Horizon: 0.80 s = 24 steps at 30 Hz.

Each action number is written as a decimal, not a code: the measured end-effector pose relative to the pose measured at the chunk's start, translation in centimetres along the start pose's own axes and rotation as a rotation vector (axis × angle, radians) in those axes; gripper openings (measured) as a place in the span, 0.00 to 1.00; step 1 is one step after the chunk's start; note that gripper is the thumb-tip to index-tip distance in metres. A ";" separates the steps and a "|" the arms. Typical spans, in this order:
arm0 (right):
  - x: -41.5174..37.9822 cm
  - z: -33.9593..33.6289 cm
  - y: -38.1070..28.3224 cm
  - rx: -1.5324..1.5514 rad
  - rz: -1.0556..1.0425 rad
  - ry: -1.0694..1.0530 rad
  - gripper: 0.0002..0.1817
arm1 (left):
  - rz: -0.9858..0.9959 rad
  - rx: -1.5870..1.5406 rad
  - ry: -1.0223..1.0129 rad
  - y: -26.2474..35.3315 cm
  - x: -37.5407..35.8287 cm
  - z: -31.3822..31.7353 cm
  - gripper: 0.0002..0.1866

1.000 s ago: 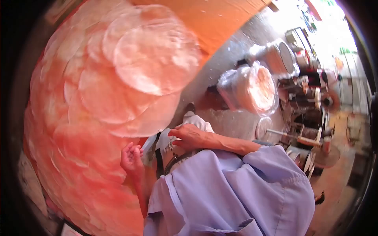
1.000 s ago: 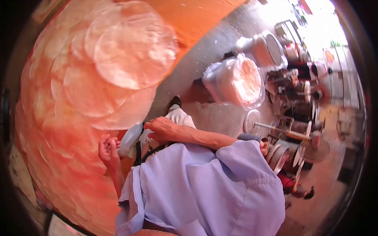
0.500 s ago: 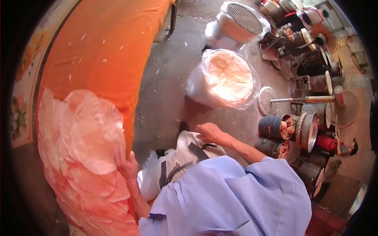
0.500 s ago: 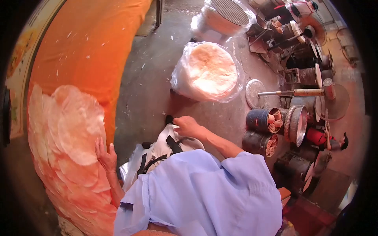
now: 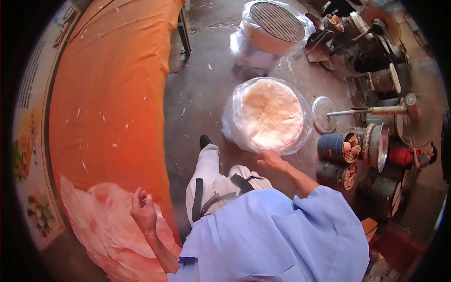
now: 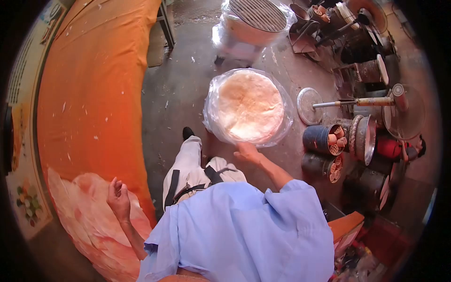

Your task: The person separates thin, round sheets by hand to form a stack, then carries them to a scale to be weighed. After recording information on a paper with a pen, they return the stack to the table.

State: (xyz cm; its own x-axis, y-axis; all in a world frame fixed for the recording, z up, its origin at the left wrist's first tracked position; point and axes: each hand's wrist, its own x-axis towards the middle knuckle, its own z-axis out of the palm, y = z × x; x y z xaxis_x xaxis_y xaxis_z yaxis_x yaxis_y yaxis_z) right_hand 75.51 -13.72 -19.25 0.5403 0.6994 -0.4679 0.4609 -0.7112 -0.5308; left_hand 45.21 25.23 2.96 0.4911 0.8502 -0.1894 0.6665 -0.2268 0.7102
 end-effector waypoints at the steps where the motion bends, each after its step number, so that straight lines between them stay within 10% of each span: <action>1: 0.3 -0.6 0.2 0.029 0.071 0.015 0.16 | 0.035 -0.088 -0.045 1.2 1.8 0.4 0.17; 6: 2.7 -2.4 0.8 0.021 0.241 -0.110 0.20 | 0.280 -0.502 -0.219 12.8 9.8 2.3 0.17; 11: 5.0 -3.3 0.8 0.051 0.285 -0.158 0.23 | 1.095 -0.423 -0.461 29.4 14.5 2.2 0.20; 14: 7.9 -6.4 0.0 0.089 0.336 -0.144 0.21 | 1.300 -0.923 -0.447 35.1 15.4 5.9 0.21; 24: 28.6 -23.3 4.4 0.082 0.232 0.530 0.20 | 1.386 -1.278 -0.676 53.3 30.4 20.3 0.13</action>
State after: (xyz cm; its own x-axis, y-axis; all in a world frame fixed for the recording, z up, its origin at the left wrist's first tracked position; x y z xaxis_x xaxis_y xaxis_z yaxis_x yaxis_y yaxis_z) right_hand 109.41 1.52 -18.54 0.9087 0.3802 -0.1722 0.2439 -0.8186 -0.5200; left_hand 107.10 29.37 21.33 0.5211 0.0759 0.8501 -0.8408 0.2164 0.4961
